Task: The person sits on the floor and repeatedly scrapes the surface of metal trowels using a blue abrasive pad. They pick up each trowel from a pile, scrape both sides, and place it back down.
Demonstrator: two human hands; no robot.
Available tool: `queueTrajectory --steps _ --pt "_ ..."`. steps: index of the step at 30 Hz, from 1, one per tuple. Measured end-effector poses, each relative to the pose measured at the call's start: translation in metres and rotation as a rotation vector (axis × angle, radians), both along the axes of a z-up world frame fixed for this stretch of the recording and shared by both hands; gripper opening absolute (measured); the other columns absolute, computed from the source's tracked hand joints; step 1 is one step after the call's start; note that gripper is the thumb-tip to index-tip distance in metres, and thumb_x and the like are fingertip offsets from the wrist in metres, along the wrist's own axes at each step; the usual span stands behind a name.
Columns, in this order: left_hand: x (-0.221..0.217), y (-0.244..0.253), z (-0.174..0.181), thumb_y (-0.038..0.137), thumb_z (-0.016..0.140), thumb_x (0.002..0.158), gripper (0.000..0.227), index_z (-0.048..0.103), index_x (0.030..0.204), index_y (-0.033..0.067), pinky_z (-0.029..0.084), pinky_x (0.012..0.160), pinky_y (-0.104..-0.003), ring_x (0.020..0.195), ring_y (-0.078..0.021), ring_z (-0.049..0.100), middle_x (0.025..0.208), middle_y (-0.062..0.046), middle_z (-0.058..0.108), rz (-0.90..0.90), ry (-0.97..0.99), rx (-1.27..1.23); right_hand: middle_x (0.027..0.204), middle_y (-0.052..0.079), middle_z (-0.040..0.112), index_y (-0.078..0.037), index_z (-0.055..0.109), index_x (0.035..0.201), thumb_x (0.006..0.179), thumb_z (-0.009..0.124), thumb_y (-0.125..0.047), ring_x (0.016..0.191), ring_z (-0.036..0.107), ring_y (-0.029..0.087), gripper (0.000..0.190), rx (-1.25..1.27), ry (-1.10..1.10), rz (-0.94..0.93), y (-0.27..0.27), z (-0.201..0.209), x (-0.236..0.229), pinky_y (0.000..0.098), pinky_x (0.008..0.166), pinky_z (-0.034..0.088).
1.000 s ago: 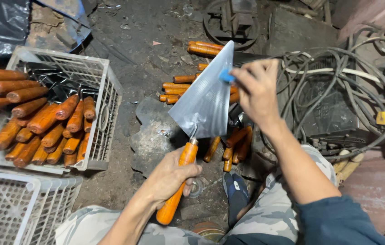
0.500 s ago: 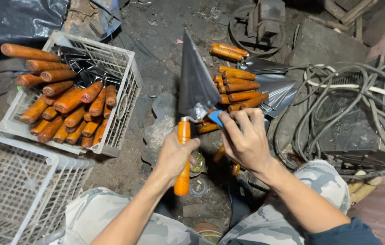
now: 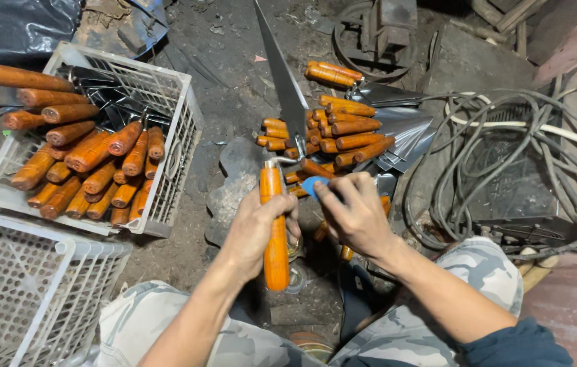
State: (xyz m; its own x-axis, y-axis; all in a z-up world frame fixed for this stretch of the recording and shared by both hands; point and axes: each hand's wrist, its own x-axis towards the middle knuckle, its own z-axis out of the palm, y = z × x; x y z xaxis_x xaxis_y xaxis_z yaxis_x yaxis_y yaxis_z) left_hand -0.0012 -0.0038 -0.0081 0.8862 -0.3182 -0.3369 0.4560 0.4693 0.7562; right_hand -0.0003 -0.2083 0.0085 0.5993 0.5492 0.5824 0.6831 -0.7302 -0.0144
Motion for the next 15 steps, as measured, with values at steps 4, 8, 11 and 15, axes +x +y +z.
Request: queueTrajectory --steps 4,8,11,15 --pt "0.007 -0.002 -0.005 0.018 0.07 0.087 0.048 0.036 0.12 0.0267 0.048 0.042 -0.03 0.051 -0.0122 0.055 0.083 -0.004 0.062 0.167 0.02 0.439 0.108 0.013 0.062 -0.002 0.066 0.126 0.079 0.078 0.003 0.095 0.054 0.032 0.049 0.055 -0.058 -0.017 -0.002 0.005 0.003 0.044 0.085 0.047" --pt "0.0 -0.005 0.003 0.018 0.069 0.086 0.026 0.052 0.105 0.0109 0.047 0.042 -0.03 0.049 -0.0127 0.055 0.073 -0.002 0.057 -0.026 0.146 0.088 0.111 0.011 0.063 -0.005 0.068 0.129 0.081 0.08 0.004 0.094 0.053 0.029 0.051 0.088 -0.094 -0.004 0.001 0.007 0.009 0.0414 0.085 0.045" --pt "-0.006 -0.011 0.007 0.022 0.066 0.089 0.021 0.053 0.1 0.0089 0.048 0.043 -0.028 0.05 -0.0123 0.057 0.067 -0.002 0.056 -0.158 0.18 -0.056 0.111 0.009 0.064 -0.008 0.07 0.127 0.079 0.08 0.001 0.094 0.053 0.029 0.051 0.097 -0.154 0.029 0.001 0.005 0.014 0.0402 0.086 0.044" --pt "-0.012 -0.008 0.011 0.023 0.062 0.089 0.019 0.052 0.095 0.0081 0.047 0.042 -0.028 0.051 -0.0131 0.057 0.065 -0.002 0.056 -0.258 0.162 -0.107 0.112 0.008 0.065 -0.011 0.072 0.123 0.076 0.078 -0.001 0.098 0.054 0.029 0.049 0.089 -0.163 0.051 0.001 0.002 0.018 0.0398 0.089 0.044"
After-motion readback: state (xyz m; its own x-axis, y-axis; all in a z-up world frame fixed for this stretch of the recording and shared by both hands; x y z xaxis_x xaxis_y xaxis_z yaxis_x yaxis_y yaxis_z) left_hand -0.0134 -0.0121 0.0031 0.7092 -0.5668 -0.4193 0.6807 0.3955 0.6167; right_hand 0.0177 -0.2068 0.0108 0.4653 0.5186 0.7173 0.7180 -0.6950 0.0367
